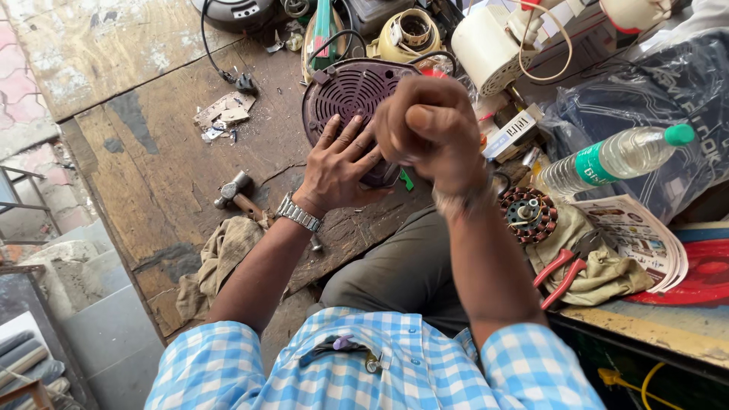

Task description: The person disassembles a small purple electric heater on a cluttered wooden table. Using a screwdriver and pliers, they remove the front cover, expose the internal wiring and heating element, and manipulate the wires and components.

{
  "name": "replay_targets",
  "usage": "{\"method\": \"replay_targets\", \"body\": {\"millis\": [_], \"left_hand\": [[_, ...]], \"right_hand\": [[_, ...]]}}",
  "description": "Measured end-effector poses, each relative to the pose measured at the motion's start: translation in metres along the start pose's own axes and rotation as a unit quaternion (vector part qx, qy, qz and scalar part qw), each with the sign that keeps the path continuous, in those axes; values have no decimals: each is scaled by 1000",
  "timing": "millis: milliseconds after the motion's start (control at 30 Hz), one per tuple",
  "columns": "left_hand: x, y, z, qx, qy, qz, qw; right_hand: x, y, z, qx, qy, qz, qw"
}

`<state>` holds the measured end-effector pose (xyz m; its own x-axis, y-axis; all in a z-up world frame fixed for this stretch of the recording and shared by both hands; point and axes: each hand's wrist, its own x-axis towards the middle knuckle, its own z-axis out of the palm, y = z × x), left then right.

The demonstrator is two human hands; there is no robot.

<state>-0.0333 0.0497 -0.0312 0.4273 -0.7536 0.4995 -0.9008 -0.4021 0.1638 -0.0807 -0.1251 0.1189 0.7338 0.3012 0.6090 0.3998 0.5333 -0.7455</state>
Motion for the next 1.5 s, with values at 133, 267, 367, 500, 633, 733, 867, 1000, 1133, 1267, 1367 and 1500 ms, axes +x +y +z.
{"method": "replay_targets", "body": {"millis": [133, 267, 367, 500, 633, 733, 867, 1000, 1133, 1267, 1367, 1500], "left_hand": [[10, -4, -7, 11, -8, 3, 1000], [6, -3, -8, 4, 0, -2, 1000], [5, -3, -8, 1, 0, -9, 1000], [7, -5, -7, -12, 15, -8, 1000], [4, 1, -11, -24, 3, -9, 1000], [16, -4, -15, -27, 3, -5, 1000], [6, 0, -11, -22, 0, -9, 1000], [10, -4, -9, -23, 27, -2, 999], [4, -5, -10, -33, 35, 10, 999], [16, -5, -15, -14, 14, 7, 1000], [9, -1, -15, -11, -3, 0, 1000], [9, -1, -12, -30, 17, -9, 999]], "right_hand": [[18, -5, -19, 87, -87, 0, 992], [-8, -16, 9, -284, 174, 35, 942], [-13, -15, 42, -360, 299, -46, 882], [4, -7, 50, -255, 301, -87, 915], [17, -20, -11, 28, -62, 56, 996], [14, -15, -37, 48, -103, 72, 991], [-12, 12, -3, -174, 174, 12, 969], [-14, 20, 43, -336, 382, -88, 857], [4, 11, 27, -234, 220, 21, 947], [36, -3, -22, 171, -272, 82, 943], [23, -1, -14, 41, 2, -14, 999], [-11, 2, 39, -308, 319, -49, 895]]}}
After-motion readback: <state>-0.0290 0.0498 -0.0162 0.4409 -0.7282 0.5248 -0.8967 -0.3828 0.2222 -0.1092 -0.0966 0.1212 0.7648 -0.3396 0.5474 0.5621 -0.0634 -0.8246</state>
